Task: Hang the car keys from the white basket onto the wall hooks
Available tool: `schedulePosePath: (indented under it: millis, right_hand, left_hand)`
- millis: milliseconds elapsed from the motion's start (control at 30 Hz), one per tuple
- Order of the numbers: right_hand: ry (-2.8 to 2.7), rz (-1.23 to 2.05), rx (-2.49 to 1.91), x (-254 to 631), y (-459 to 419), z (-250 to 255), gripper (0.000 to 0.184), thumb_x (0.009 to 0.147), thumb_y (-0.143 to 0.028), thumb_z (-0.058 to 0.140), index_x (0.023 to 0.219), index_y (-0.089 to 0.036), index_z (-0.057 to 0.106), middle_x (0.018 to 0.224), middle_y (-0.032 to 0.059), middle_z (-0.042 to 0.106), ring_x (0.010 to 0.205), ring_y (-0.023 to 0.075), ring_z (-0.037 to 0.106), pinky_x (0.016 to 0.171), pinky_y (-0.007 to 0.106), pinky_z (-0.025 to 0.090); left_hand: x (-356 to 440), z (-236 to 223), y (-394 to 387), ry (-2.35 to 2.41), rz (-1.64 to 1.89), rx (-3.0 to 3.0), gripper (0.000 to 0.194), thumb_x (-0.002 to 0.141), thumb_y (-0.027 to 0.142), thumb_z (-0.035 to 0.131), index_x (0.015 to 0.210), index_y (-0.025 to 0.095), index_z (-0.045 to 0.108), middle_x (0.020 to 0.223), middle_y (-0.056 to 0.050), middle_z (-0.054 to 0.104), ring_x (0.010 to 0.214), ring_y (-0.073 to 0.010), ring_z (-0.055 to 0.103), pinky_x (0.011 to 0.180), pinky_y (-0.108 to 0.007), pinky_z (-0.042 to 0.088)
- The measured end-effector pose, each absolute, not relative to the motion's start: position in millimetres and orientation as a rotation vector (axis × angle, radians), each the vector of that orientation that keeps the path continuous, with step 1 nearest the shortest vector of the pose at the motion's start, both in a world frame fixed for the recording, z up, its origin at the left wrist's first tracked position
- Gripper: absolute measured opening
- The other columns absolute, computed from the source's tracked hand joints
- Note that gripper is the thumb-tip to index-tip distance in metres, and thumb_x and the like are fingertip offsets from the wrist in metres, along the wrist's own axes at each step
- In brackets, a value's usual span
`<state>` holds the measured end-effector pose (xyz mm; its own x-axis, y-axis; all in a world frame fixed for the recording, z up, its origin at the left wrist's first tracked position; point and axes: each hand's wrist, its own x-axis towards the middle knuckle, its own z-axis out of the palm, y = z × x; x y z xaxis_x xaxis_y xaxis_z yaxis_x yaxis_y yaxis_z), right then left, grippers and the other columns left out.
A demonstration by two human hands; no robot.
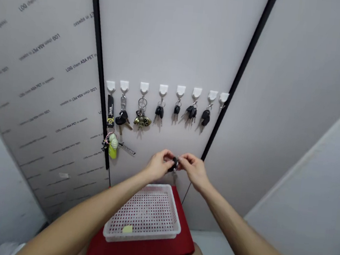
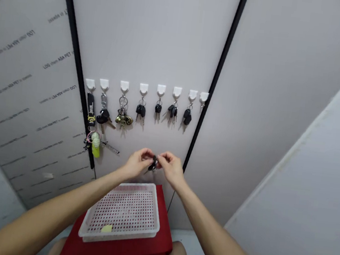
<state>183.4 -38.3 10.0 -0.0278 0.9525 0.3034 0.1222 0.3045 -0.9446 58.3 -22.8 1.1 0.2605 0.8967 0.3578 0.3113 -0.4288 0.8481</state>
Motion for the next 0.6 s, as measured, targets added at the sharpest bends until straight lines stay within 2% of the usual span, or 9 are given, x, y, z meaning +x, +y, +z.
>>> schedulePosePath:
  millis: [100, 233, 467, 600]
  right_hand:
    - [-1.272, 0.867, -0.967, 200.7, -29.6, 47.8, 0.015, 0.056, -0.027, 0.052, 0.058, -0.013, 0.046, 0.044, -0.005, 0.048, 0.04, 0.005, 0.045, 0.046, 0.02, 0.04]
    - [-1.148, 0.735, -0.906, 222.2, -16.6, 87.7, 0.013, 0.056, -0.025, 0.053, 0.059, -0.014, 0.047, 0.042, -0.0059, 0.046, 0.038, 0.0042, 0.044, 0.041, 0.018, 0.04]
    - [-0.995, 0.564, -0.91, 252.5, 9.7, 122.3, 0.008, 0.059, -0.018, 0.05, 0.056, -0.014, 0.044, 0.041, -0.0066, 0.044, 0.035, 0.0025, 0.042, 0.035, 0.014, 0.039]
    - [-0.961, 0.506, -0.941, 257.0, 19.6, 135.8, 0.009, 0.062, -0.016, 0.047, 0.055, -0.014, 0.042, 0.04, -0.0066, 0.043, 0.035, 0.0027, 0.042, 0.035, 0.014, 0.04]
  left_hand:
    - [82.4, 30.3, -18.2, 0.906, 1.225, 2.026, 0.025, 0.064, 0.015, 0.042, 0.089, 0.016, 0.044, 0.087, -0.003, 0.054, 0.075, -0.009, 0.05, 0.067, -0.022, 0.04]
    - [112.0, 67.0, -15.6, 0.88, 1.172, 2.162, 0.04, 0.064, 0.014, 0.042, 0.104, 0.018, 0.035, 0.093, -0.003, 0.052, 0.078, -0.0111, 0.05, 0.07, -0.025, 0.04]
    - [142.3, 100.7, -9.0, 0.988, 1.093, 2.377, 0.046, 0.062, 0.014, 0.041, 0.107, 0.015, 0.034, 0.104, -0.008, 0.047, 0.084, -0.0163, 0.048, 0.075, -0.03, 0.037]
    - [149.2, 107.2, -6.1, 1.002, 1.035, 2.438, 0.048, 0.061, 0.014, 0.04, 0.109, 0.014, 0.034, 0.108, -0.009, 0.045, 0.085, -0.0166, 0.048, 0.076, -0.029, 0.037]
